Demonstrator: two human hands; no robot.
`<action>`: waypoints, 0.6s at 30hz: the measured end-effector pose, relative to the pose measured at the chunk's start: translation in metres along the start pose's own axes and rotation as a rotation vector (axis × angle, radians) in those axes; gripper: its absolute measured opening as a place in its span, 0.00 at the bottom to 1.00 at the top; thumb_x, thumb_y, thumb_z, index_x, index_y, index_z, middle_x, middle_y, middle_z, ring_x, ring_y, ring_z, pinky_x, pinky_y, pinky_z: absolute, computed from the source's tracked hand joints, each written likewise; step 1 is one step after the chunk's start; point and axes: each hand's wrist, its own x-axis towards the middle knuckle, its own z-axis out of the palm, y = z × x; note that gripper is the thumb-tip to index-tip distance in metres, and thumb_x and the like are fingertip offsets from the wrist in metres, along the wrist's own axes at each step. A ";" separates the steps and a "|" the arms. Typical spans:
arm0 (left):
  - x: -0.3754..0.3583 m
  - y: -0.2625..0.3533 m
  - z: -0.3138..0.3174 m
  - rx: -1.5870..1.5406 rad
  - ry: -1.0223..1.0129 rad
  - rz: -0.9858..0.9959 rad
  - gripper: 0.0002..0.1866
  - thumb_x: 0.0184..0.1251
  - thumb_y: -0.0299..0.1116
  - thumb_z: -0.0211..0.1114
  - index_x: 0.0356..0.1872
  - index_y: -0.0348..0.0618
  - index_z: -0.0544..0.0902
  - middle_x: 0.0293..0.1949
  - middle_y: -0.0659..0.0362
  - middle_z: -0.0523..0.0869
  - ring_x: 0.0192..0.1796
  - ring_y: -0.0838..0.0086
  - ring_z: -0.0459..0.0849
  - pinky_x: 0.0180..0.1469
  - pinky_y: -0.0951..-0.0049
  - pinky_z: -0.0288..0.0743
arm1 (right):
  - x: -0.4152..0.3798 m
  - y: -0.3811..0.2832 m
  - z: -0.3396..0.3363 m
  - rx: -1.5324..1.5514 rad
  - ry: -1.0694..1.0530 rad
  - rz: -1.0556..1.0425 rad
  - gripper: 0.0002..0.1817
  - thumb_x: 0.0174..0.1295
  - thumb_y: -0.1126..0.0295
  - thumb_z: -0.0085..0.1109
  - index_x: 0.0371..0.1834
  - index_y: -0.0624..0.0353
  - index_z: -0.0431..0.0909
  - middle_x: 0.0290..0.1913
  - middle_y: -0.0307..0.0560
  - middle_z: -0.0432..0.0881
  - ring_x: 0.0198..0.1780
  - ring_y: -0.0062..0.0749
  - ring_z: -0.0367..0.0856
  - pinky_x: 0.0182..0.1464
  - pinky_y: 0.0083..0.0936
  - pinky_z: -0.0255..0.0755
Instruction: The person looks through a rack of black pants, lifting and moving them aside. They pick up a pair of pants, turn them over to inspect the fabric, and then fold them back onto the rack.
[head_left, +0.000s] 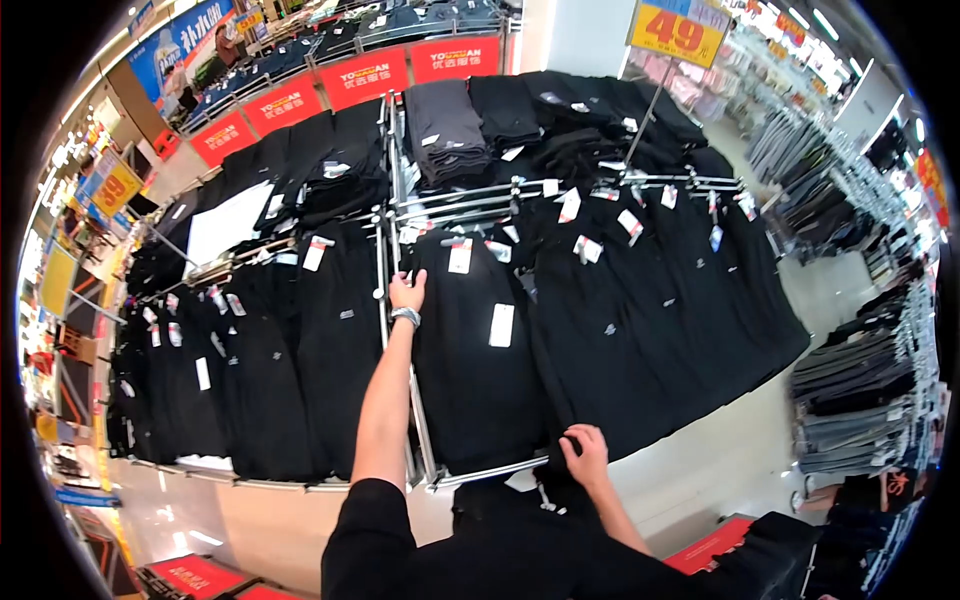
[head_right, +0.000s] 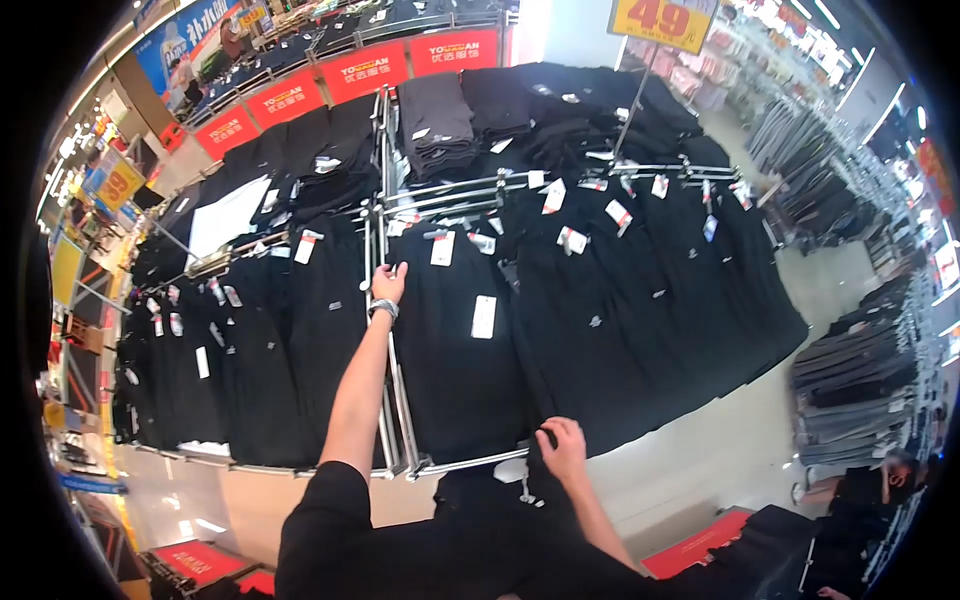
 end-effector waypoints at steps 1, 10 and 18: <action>0.009 0.009 0.004 0.050 0.020 -0.020 0.39 0.47 0.61 0.72 0.52 0.38 0.78 0.40 0.50 0.84 0.47 0.55 0.81 0.52 0.58 0.74 | -0.002 -0.008 0.003 0.011 0.012 0.033 0.08 0.53 0.71 0.67 0.34 0.59 0.80 0.41 0.47 0.81 0.47 0.43 0.78 0.50 0.35 0.72; 0.030 0.069 0.028 0.009 -0.089 -0.238 0.23 0.47 0.43 0.73 0.47 0.50 0.81 0.41 0.59 0.86 0.52 0.59 0.81 0.56 0.55 0.66 | -0.022 -0.027 0.008 -0.001 0.018 0.146 0.07 0.55 0.74 0.64 0.37 0.62 0.80 0.41 0.49 0.81 0.44 0.43 0.81 0.46 0.31 0.75; 0.020 0.088 0.009 0.249 -0.218 -0.326 0.39 0.42 0.47 0.78 0.58 0.43 0.74 0.57 0.48 0.80 0.61 0.54 0.77 0.62 0.51 0.65 | -0.017 -0.023 0.013 0.090 0.013 0.198 0.06 0.56 0.74 0.64 0.37 0.61 0.80 0.40 0.47 0.81 0.41 0.38 0.81 0.43 0.28 0.75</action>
